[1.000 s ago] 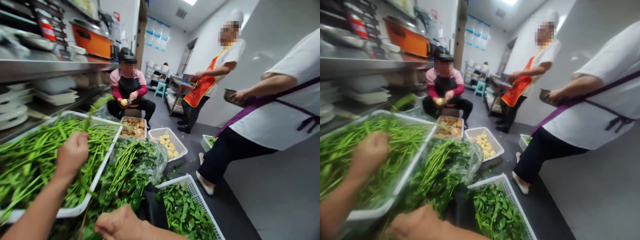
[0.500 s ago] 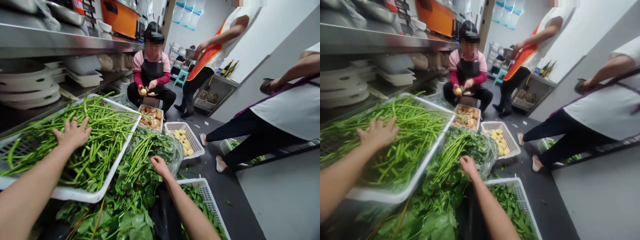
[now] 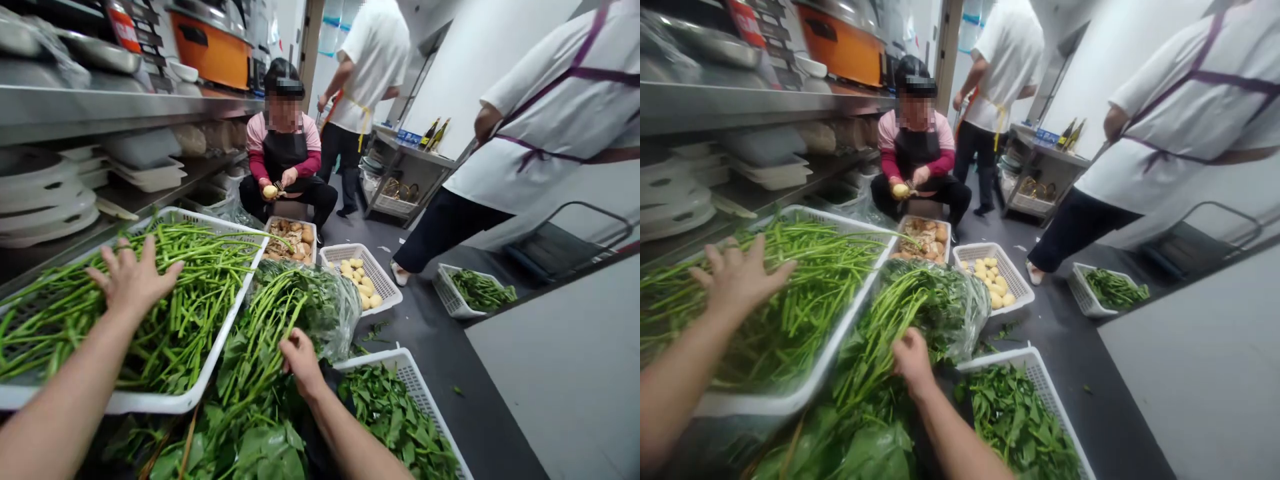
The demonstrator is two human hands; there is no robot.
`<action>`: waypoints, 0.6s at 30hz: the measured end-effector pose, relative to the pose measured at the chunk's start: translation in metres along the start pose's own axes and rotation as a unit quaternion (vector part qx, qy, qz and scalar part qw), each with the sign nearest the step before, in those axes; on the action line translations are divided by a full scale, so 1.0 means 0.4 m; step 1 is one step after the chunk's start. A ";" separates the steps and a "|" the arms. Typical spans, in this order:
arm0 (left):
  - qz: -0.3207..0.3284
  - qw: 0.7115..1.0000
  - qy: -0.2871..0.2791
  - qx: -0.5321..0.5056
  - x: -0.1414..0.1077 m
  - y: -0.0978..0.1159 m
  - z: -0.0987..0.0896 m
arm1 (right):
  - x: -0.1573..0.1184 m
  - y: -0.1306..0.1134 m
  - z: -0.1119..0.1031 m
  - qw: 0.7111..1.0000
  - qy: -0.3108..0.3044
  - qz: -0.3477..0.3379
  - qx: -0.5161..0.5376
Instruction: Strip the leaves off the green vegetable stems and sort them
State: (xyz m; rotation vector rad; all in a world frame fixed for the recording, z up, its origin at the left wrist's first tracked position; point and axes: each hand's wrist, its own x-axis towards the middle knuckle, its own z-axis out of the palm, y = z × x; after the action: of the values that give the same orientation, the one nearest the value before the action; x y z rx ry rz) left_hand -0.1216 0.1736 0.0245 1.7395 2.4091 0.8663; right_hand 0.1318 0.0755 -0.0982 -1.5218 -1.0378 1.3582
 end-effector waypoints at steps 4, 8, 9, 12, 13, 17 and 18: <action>0.028 0.957 -0.205 -0.203 -0.232 0.145 0.022 | -0.113 -0.010 0.015 0.989 -0.026 -0.129 -0.074; 0.022 0.888 -0.301 -0.346 -0.437 0.198 0.072 | -0.173 -0.049 0.027 0.940 -0.016 -0.280 -0.194; 0.011 0.884 -0.279 -0.374 -0.464 0.197 0.073 | -0.191 -0.062 0.022 0.925 -0.045 -0.304 -0.222; -0.019 0.866 -0.232 -0.442 -0.500 0.176 0.038 | -0.255 -0.110 -0.025 0.888 -0.120 -0.351 -0.272; -0.032 0.859 -0.229 -0.457 -0.504 0.167 0.018 | -0.277 -0.129 -0.053 0.884 -0.115 -0.372 -0.261; -0.084 0.853 -0.235 -0.458 -0.514 0.131 -0.069 | -0.339 -0.229 -0.198 0.880 0.086 -0.439 -0.157; -0.093 0.857 -0.235 -0.448 -0.519 0.125 -0.088 | -0.345 -0.258 -0.235 0.869 0.135 -0.452 -0.149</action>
State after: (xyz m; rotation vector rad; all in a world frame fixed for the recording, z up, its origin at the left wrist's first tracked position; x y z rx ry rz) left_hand -0.0147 -0.0144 0.0194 1.1324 1.4357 1.1080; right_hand 0.2094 -0.0277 0.0495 -1.1141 -1.5420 0.3272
